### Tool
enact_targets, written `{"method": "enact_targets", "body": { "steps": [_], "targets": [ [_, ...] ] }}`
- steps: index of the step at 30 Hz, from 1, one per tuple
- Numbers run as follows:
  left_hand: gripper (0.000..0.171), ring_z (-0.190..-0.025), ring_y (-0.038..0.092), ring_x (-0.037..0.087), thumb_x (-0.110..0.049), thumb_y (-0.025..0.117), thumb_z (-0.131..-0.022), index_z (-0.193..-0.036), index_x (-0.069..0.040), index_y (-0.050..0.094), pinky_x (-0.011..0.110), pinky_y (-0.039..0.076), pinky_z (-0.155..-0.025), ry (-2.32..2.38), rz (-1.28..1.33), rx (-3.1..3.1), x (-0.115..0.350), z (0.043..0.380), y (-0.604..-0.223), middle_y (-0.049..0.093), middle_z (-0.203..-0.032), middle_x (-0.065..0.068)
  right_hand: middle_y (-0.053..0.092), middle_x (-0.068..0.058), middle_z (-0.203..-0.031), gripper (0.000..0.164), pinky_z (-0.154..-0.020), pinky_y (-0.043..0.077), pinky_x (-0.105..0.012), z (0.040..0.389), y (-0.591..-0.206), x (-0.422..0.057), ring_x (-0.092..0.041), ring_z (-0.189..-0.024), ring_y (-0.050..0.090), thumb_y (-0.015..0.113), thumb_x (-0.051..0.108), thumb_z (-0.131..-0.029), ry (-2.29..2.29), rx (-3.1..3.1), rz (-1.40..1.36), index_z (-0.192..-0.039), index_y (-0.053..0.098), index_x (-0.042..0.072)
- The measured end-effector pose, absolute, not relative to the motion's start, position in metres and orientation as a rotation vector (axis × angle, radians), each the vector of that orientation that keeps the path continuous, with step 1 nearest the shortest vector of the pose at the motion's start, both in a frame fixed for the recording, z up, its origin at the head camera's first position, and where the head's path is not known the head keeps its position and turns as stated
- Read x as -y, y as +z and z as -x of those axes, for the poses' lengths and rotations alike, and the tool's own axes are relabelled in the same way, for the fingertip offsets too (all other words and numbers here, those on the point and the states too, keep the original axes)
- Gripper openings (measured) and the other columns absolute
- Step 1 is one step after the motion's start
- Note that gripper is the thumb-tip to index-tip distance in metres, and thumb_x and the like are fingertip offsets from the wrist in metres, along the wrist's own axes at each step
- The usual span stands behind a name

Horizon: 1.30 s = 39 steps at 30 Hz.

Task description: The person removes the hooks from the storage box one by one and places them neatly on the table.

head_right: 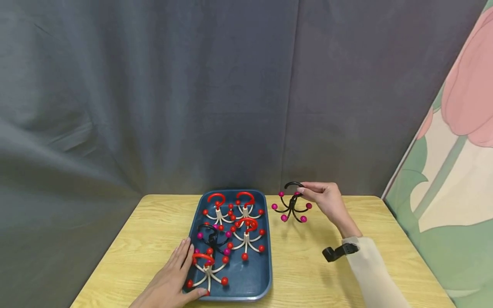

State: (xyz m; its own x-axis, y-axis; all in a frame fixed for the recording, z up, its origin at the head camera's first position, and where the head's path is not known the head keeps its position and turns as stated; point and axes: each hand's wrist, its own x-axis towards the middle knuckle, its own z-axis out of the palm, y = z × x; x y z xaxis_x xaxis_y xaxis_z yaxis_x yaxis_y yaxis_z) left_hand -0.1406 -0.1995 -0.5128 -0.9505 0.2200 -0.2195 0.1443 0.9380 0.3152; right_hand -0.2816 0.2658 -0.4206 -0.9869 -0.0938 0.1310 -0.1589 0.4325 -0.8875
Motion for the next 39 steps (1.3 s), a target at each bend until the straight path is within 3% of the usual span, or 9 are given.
{"method": "enact_targets", "body": {
  "steps": [2, 8, 13, 19, 26, 34, 39],
  "targets": [
    [0.132, -0.165, 0.012, 0.038, -0.097, 0.052, -0.076, -0.169, -0.01, 0.019, 0.062, 0.019, -0.133, 0.441, -0.275, -2.841, 0.199, 0.141, -0.513, 0.007, -0.179, 0.012, 0.073, -0.021, -0.131, 0.054, -0.094, 0.062, -0.025, 0.287, -0.425, -0.268, 0.001, -0.097, 0.077, 0.072, 0.042, -0.099, 1.615, 2.607, -0.229, -0.136, 0.07, 0.003],
    [0.133, -0.165, 0.013, 0.038, -0.097, 0.053, -0.076, -0.169, -0.009, 0.017, 0.062, 0.02, -0.133, 0.451, -0.278, -2.836, 0.198, 0.141, -0.514, 0.007, -0.179, 0.013, 0.074, -0.019, -0.129, 0.052, -0.099, 0.062, -0.043, 0.308, -0.441, -0.271, -0.006, -0.102, 0.078, 0.071, 0.042, -0.101, 1.559, 2.645, -0.23, -0.138, 0.069, 0.005],
    [0.133, -0.165, 0.013, 0.037, -0.097, 0.053, -0.076, -0.169, -0.009, 0.017, 0.061, 0.019, -0.133, 0.447, -0.274, -2.833, 0.198, 0.141, -0.515, 0.007, -0.179, 0.013, 0.075, -0.019, -0.128, 0.05, -0.095, 0.063, -0.036, 0.321, -0.451, -0.271, -0.016, -0.105, 0.079, 0.071, 0.04, -0.101, 1.56, 2.645, -0.246, -0.137, 0.07, 0.006],
    [0.134, -0.164, 0.015, 0.037, -0.097, 0.054, -0.075, -0.169, -0.009, 0.018, 0.062, 0.021, -0.132, 0.434, -0.258, -2.833, 0.197, 0.141, -0.516, 0.009, -0.179, 0.013, 0.074, -0.021, -0.128, 0.049, -0.104, 0.058, -0.056, 0.331, -0.457, -0.271, -0.015, -0.104, 0.079, 0.071, 0.038, -0.101, 1.593, 2.651, -0.252, -0.137, 0.07, 0.005],
    [0.133, -0.164, 0.016, 0.038, -0.098, 0.052, -0.075, -0.169, -0.009, 0.019, 0.063, 0.023, -0.131, 0.428, -0.26, -2.834, 0.196, 0.142, -0.518, 0.009, -0.179, 0.013, 0.075, -0.019, -0.126, 0.049, -0.109, 0.053, -0.061, 0.342, -0.464, -0.272, -0.029, -0.111, 0.078, 0.07, 0.039, -0.101, 1.604, 2.658, -0.243, -0.138, 0.07, 0.005],
    [0.133, -0.164, 0.016, 0.038, -0.098, 0.052, -0.075, -0.169, -0.01, 0.02, 0.063, 0.024, -0.131, 0.415, -0.259, -2.845, 0.198, 0.142, -0.518, 0.01, -0.179, 0.012, 0.073, -0.022, -0.129, 0.047, -0.104, 0.057, -0.057, 0.348, -0.473, -0.272, -0.003, -0.098, 0.077, 0.07, 0.033, -0.103, 1.619, 2.658, -0.24, -0.139, 0.068, 0.003],
    [0.132, -0.164, 0.015, 0.038, -0.098, 0.052, -0.075, -0.169, -0.01, 0.02, 0.063, 0.023, -0.131, 0.424, -0.258, -2.849, 0.198, 0.143, -0.518, 0.009, -0.179, 0.012, 0.07, -0.023, -0.134, 0.047, -0.107, 0.055, -0.057, 0.352, -0.479, -0.276, -0.002, -0.1, 0.075, 0.068, 0.03, -0.104, 1.638, 2.672, -0.233, -0.141, 0.065, 0.002]
  ]
}}
